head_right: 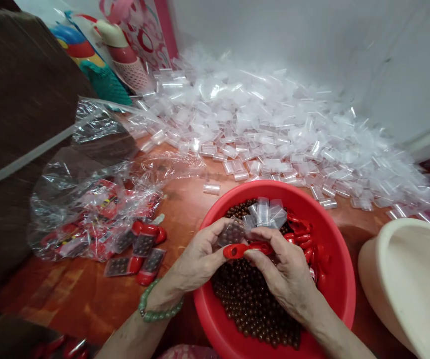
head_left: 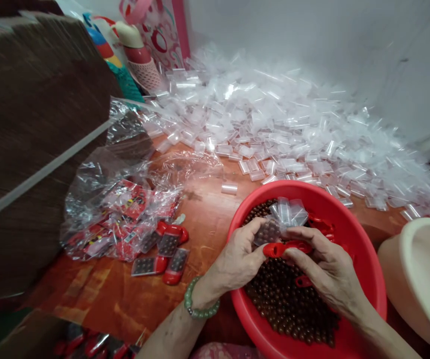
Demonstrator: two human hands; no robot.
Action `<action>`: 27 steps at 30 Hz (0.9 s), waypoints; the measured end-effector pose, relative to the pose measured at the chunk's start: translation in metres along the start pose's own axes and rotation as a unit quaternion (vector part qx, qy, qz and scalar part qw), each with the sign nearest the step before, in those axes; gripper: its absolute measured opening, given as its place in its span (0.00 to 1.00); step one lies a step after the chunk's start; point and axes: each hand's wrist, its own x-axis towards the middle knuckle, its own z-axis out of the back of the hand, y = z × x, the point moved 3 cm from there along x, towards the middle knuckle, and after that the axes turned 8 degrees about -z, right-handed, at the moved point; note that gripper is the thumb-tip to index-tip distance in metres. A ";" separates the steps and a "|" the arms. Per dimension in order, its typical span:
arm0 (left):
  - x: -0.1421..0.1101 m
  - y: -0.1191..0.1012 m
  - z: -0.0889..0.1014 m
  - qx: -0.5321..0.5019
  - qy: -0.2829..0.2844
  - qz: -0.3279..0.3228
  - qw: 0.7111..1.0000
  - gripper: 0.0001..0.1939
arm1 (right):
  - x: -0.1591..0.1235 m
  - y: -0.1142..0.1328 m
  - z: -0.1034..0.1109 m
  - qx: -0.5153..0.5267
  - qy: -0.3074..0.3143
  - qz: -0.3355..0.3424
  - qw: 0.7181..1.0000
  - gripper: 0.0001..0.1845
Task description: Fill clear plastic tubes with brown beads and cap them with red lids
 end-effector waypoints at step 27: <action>0.008 -0.001 0.000 -0.092 -0.036 0.067 0.993 0.18 | -0.007 0.008 0.008 -0.131 0.025 0.208 0.969 0.31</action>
